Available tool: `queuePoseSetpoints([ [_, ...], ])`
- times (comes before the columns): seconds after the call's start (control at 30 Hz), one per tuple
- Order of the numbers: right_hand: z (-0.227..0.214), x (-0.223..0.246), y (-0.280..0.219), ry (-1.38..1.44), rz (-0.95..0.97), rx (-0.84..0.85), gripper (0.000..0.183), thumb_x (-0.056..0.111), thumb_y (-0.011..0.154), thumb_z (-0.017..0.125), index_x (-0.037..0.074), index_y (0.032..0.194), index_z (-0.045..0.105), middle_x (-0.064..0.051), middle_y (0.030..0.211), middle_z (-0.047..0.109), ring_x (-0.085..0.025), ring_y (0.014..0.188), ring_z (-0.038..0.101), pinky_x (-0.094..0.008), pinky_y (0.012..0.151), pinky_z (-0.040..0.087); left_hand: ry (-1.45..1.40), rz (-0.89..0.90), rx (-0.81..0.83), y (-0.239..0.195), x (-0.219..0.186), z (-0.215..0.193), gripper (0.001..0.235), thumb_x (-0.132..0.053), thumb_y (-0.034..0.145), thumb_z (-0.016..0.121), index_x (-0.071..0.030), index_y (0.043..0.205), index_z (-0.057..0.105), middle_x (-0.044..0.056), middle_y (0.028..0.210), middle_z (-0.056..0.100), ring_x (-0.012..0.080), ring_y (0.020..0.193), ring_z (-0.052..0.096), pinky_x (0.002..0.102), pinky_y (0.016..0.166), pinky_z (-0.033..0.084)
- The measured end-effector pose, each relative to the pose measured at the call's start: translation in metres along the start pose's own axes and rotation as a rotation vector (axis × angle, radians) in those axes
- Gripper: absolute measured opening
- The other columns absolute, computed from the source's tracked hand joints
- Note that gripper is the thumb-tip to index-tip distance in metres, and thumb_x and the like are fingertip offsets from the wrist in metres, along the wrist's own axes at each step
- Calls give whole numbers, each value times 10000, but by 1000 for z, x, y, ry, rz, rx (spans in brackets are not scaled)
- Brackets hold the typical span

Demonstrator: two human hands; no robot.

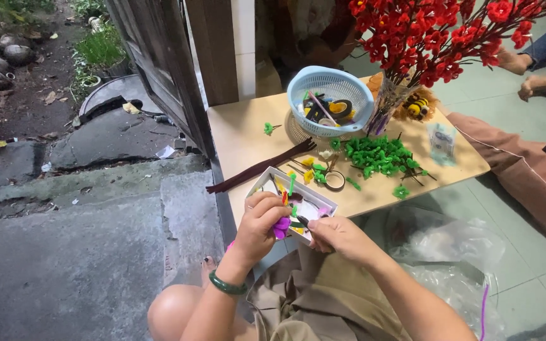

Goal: Assembling small artificial flowers by manually joining purple flower heads with green plastic stems.

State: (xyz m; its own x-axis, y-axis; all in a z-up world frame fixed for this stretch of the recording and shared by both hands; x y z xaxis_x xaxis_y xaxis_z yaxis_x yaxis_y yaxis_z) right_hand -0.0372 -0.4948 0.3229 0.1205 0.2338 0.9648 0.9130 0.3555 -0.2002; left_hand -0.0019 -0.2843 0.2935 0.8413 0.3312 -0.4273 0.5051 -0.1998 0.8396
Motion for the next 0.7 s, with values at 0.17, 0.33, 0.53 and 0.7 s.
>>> queuePoseSetpoints([
  [0.17,-1,2,-4,23,65,19,455,285,1028,592,1,707,747,-73,531,573,-173,575,588,-313,623,498,-35,24,41,4,-3,-5,86,-215,960,661,-158,973,723,33,973,691,264,1063,626,414,1006,473],
  [0.33,1,10,-6,14,68,15,478,295,1034,599,17,664,718,-26,503,501,-119,533,521,-265,587,465,7,65,63,6,-6,-8,163,-304,973,617,-169,980,708,26,957,678,256,1059,623,402,993,476],
  [0.53,-7,-12,1,-103,-37,-41,479,261,1033,612,65,598,645,-5,489,473,-115,525,479,-263,546,444,81,55,77,1,-4,-5,188,-352,985,596,-190,987,692,-2,951,670,236,1067,622,393,983,469],
  [0.7,-14,-20,7,-316,-184,-135,460,221,1003,655,87,570,572,-22,492,450,-133,524,450,-298,512,419,115,-32,84,-5,0,5,176,-344,1016,567,-208,952,659,-40,907,659,201,1013,627,358,960,440],
])
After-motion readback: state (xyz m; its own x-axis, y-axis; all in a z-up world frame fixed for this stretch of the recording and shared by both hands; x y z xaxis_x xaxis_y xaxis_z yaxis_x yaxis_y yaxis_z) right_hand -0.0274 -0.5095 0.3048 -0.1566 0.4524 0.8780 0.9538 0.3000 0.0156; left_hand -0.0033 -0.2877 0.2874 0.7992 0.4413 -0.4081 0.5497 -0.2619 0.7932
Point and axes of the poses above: each hand's wrist, its own y-axis towards the middle knuckle, its own z-axis out of the palm, x = y × z, the point moved 2 cm from there along y, towards the middle knuckle
